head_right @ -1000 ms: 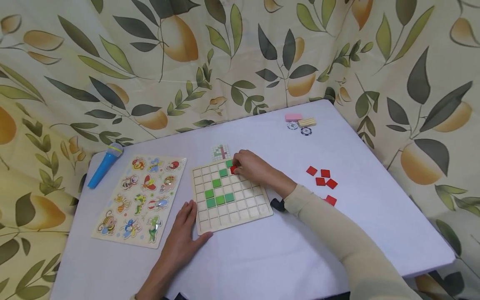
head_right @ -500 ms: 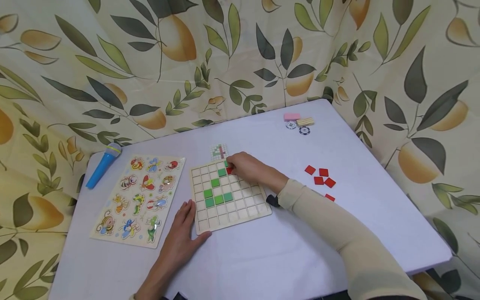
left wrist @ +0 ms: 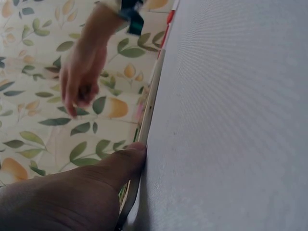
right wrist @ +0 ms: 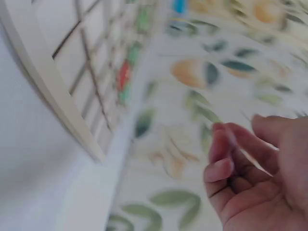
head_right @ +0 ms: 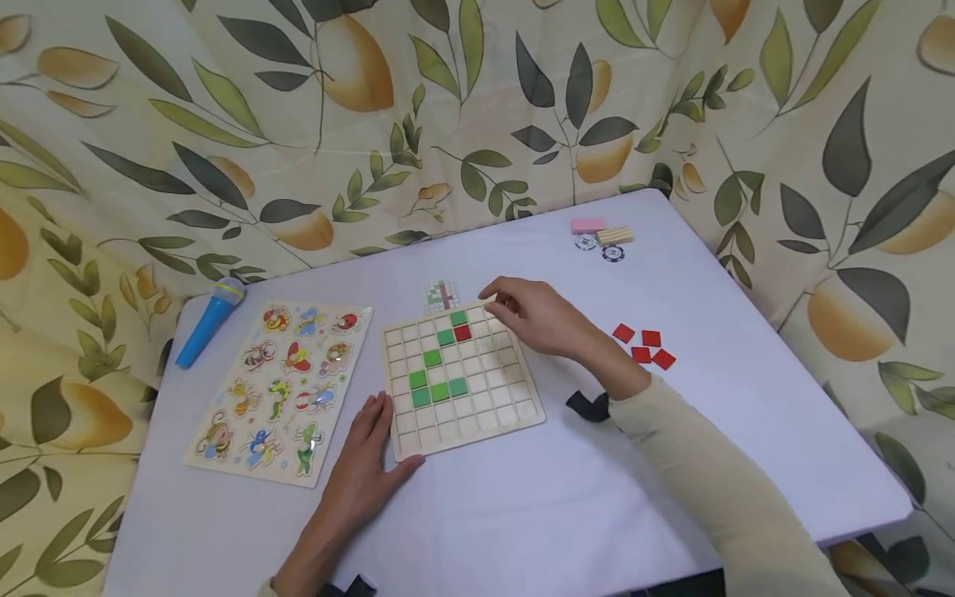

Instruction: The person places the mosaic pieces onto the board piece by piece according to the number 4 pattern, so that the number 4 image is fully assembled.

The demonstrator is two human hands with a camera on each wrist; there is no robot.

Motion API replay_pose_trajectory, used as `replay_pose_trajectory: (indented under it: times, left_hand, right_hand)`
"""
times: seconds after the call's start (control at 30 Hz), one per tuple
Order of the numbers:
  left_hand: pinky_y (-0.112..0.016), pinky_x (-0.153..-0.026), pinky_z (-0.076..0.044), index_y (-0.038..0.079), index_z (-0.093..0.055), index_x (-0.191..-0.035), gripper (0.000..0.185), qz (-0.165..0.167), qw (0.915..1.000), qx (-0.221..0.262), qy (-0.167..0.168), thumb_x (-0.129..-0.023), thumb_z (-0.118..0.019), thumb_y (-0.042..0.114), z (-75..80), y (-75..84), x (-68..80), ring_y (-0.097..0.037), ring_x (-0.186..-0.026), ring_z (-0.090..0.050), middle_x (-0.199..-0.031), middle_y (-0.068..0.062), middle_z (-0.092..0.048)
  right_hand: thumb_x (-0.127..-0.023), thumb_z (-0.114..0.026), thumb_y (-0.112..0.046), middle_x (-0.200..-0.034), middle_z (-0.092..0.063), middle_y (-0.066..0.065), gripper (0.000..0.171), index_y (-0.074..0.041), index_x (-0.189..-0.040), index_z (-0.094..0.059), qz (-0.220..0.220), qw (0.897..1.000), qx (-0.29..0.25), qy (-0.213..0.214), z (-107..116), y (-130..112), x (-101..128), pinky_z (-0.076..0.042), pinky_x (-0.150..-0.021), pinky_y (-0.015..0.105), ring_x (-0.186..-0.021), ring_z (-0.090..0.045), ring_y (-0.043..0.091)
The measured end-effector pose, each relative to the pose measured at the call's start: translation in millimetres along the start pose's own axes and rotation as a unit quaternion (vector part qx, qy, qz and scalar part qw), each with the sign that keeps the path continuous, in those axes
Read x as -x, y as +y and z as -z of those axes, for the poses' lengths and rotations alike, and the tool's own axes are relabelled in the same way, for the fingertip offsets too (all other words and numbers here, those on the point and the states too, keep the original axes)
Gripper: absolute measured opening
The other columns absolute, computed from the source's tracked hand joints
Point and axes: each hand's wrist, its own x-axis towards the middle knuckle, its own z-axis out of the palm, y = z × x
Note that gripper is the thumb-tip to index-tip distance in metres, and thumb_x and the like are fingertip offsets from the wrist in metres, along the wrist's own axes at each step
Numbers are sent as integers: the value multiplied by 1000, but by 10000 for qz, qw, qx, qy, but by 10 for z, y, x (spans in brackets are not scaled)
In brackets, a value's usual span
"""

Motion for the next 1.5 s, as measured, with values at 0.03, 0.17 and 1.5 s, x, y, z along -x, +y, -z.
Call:
replay_pose_trajectory:
  times: [0.03, 0.17, 1.5]
  left_hand:
    - [-59, -132, -30, 10, -29, -169, 110, 7, 10000, -2, -7, -84, -91, 43, 0, 2, -2, -35, -168, -16, -179, -12, -24]
    - [-60, -131, -31, 10, -29, -169, 110, 7, 10000, -27, -36, -84, -91, 43, -1, 8, -1, -36, -168, -17, -179, -12, -24]
    - [-56, -132, -32, 12, -28, -169, 110, 38, 9998, -138, -123, -84, -90, 45, -15, -26, -15, -33, -169, -17, -180, -6, -22]
  right_hand:
    - [-111, -58, -27, -106, -72, 3, 31, -16, -139, -67, -17, 9997, -93, 208, 88, 33, 129, -54, -81, 33, -93, -63, 21]
    - [-113, -55, -27, -106, -73, 4, 30, -18, -138, -68, -325, 9920, -370, 1164, 314, 355, 681, -53, -76, 23, -91, -65, 17]
    - [-86, -88, -10, -113, -59, 15, 57, 1, -133, -59, -1363, 9853, 730, 721, 134, 1572, 1931, -44, -69, 8, -95, -53, 16]
